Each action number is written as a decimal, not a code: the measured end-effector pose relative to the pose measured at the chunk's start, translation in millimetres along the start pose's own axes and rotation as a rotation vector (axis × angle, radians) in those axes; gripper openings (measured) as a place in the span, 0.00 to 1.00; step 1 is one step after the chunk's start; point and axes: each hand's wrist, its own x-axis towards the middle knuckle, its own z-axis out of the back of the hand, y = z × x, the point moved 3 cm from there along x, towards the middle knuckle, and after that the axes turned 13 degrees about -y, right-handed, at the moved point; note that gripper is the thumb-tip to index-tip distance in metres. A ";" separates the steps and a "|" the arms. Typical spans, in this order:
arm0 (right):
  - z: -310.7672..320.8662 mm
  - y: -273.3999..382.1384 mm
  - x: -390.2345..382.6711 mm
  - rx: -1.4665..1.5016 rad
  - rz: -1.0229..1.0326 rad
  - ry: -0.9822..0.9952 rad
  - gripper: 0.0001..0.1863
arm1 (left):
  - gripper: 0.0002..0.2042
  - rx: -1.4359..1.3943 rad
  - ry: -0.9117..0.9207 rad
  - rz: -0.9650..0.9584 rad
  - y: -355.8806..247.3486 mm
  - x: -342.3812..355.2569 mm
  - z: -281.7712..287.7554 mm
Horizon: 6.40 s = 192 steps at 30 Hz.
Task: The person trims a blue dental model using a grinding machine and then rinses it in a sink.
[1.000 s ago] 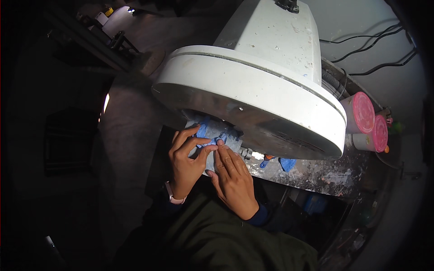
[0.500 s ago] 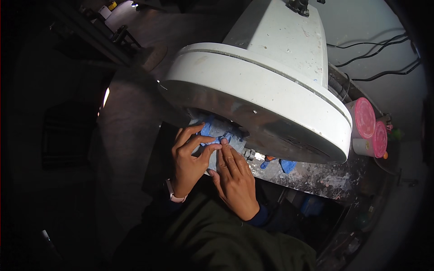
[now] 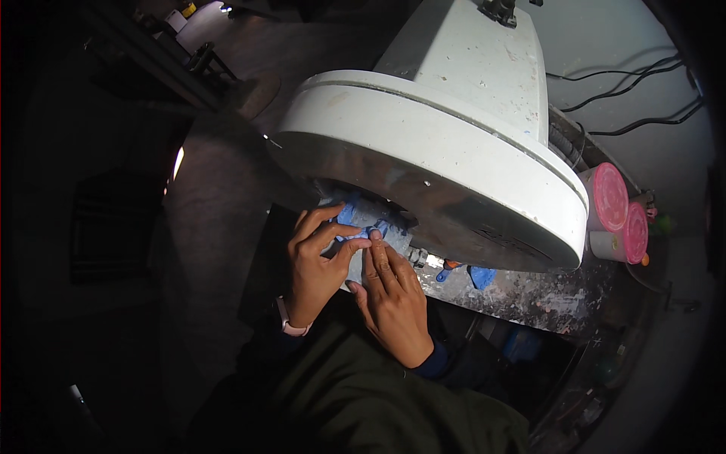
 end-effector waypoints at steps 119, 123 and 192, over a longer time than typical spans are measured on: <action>-7.7 0.9 34.3 -0.085 0.029 -0.042 0.38 | 0.30 -0.038 0.207 -0.140 7.2 4.2 14.8; -8.3 0.4 33.9 -0.085 0.030 -0.043 0.38 | 0.29 -0.028 0.204 -0.151 5.6 5.5 14.2; -11.2 -0.4 29.8 -0.072 -0.040 -0.063 0.36 | 0.27 0.026 0.257 -0.277 11.2 12.5 17.1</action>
